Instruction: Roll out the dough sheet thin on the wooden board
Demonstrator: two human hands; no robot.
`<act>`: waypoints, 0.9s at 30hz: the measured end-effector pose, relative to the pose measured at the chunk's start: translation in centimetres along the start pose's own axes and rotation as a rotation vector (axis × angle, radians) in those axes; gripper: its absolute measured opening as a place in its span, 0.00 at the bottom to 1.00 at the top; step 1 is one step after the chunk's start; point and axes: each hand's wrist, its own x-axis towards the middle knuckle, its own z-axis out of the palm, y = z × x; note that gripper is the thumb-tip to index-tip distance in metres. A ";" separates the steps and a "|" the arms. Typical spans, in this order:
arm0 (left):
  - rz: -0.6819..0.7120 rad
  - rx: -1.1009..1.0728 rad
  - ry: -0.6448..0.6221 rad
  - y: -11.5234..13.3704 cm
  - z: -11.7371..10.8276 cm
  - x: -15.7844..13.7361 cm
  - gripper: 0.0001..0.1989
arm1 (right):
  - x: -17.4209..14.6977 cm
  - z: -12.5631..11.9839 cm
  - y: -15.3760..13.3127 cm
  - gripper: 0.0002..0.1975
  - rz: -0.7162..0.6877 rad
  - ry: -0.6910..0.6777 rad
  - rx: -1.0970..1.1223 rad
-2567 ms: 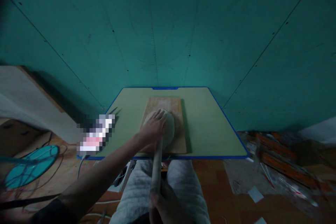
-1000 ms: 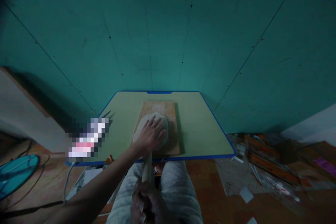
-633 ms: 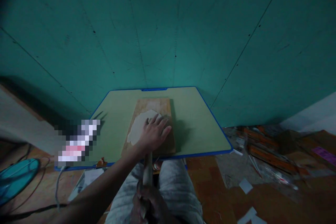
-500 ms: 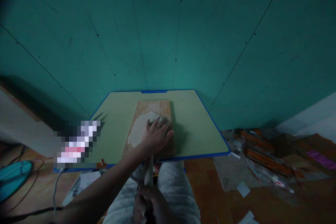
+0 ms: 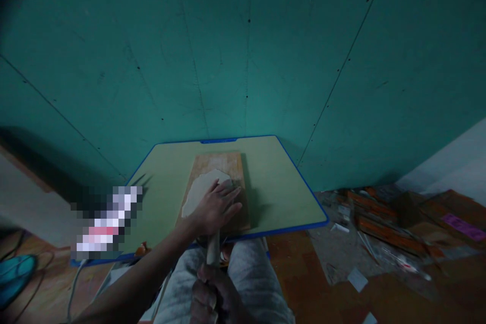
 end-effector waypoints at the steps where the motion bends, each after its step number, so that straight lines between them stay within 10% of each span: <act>1: -0.003 0.007 -0.001 0.5 0.1 0.3 0.28 | 0.0 0.0 0.0 0.19 0.009 -0.001 0.015; 14: 0.048 -0.095 0.019 6.3 2.2 5.2 0.33 | -0.3 -2.5 0.2 0.21 0.123 0.051 0.058; 27: 0.136 -0.061 0.030 0.3 0.6 1.0 0.20 | 0.0 0.3 -1.7 0.25 0.131 0.000 0.118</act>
